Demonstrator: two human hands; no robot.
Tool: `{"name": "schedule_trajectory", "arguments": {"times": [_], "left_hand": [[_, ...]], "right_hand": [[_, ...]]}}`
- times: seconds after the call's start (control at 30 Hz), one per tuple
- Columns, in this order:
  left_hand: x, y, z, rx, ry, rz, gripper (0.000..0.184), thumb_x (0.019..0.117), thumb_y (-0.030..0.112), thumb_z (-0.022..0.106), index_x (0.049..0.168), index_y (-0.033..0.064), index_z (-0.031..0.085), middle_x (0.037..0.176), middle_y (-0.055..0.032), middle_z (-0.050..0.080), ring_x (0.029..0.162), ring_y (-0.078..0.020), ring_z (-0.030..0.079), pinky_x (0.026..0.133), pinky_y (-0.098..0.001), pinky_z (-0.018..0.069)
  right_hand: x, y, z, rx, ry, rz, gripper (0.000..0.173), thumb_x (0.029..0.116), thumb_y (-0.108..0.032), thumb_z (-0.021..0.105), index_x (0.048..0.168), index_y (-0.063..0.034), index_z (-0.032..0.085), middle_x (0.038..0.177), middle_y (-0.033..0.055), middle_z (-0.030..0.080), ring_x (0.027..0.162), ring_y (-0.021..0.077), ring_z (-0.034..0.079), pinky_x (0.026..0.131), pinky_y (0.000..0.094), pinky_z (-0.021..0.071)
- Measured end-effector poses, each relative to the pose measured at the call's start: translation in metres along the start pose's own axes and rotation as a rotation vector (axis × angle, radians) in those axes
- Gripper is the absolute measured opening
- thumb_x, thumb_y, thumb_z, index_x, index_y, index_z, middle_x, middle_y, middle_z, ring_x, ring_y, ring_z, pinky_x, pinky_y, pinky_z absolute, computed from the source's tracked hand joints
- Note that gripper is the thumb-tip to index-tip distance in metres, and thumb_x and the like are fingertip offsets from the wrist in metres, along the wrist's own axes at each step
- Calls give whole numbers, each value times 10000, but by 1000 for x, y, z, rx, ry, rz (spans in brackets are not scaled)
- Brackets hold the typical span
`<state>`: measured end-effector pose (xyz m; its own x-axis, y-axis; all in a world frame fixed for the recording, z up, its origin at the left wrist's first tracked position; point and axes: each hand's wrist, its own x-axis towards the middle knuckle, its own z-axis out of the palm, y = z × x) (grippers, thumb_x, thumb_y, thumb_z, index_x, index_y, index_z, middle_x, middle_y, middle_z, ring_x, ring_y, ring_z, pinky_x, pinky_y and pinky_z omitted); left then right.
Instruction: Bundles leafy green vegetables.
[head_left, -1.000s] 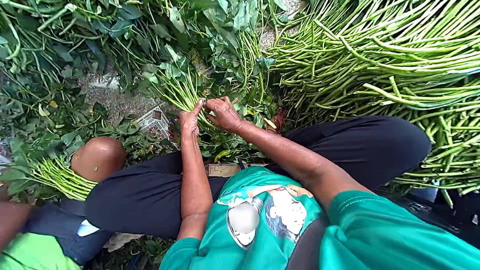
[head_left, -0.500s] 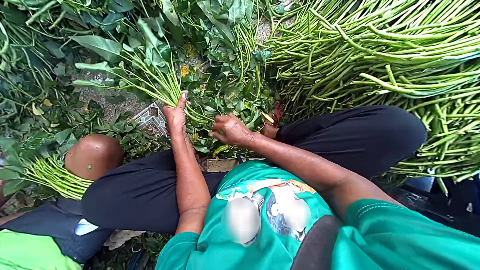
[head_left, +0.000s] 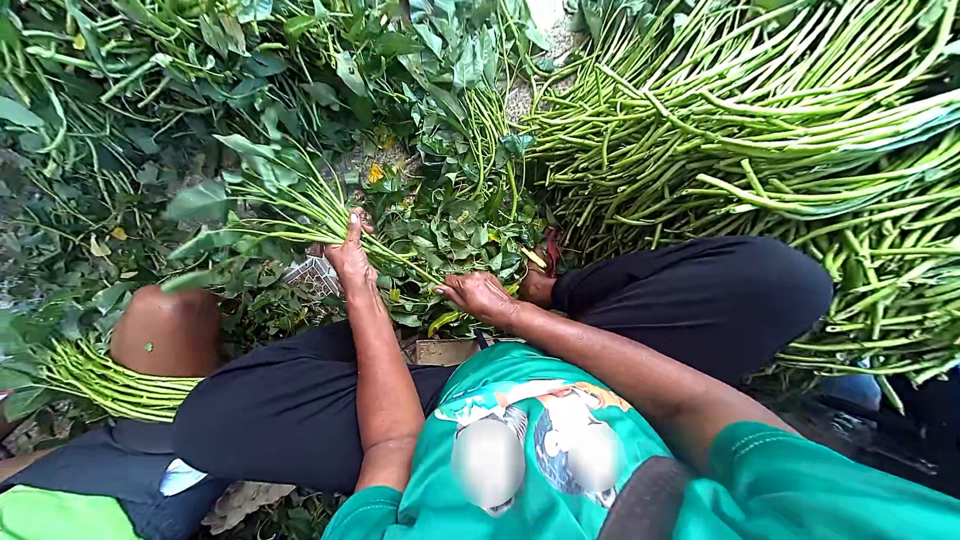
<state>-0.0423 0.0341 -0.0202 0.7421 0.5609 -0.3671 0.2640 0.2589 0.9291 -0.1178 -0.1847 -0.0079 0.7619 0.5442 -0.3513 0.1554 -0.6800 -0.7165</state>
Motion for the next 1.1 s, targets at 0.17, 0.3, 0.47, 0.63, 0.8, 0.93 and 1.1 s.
{"name": "schedule_trajectory", "arguments": {"times": [0.17,0.3,0.47,0.63,0.8,0.93,1.1], "left_hand": [[-2,5,0,-37,-44,-76,151,1031,54,590,1157,-20,630,869,-79,708,678,-140,675,656,-280,597],[-3,14,-2,-141,27,-42,188,1072,114,526,1190,1,619,767,-50,664,635,-150,671,626,-305,611],[-7,29,7,-251,41,24,226,1099,160,488,1235,12,591,838,-73,681,748,-213,719,756,-396,642],[-20,18,10,-399,-291,-375,232,1098,226,479,1234,129,640,904,7,693,833,-153,720,849,-367,628],[-14,1,9,15,-223,-150,170,1049,98,573,1199,39,628,856,-28,676,672,-149,689,680,-326,635],[-15,-2,12,123,-218,-117,160,1018,101,633,1176,86,644,855,18,661,595,-71,601,556,-216,556],[-7,-12,19,62,-132,-223,96,1008,46,626,1095,12,650,757,-30,667,536,-94,598,499,-237,543]], "right_hand": [[2,-1,-4,69,-232,-200,479,1100,-378,452,931,10,676,768,171,661,780,351,685,748,561,526],[7,13,-14,517,-50,90,453,1107,-303,450,964,44,704,723,121,616,662,228,592,684,459,519],[46,75,-36,483,-88,313,348,1109,-210,461,1303,5,654,1204,198,701,1085,295,690,999,497,529],[111,125,-49,579,343,510,504,1014,-227,654,1462,-33,529,1499,247,502,1321,382,564,1066,558,497],[149,143,-54,922,503,696,680,980,-129,701,1565,-89,356,1443,216,556,1094,332,693,870,471,598],[164,133,-42,725,348,750,474,998,-218,689,1391,18,566,1265,262,653,1069,349,687,942,504,556],[158,81,-25,270,130,439,336,1003,-287,666,1162,6,706,1122,243,711,1106,424,671,979,644,500]]}}
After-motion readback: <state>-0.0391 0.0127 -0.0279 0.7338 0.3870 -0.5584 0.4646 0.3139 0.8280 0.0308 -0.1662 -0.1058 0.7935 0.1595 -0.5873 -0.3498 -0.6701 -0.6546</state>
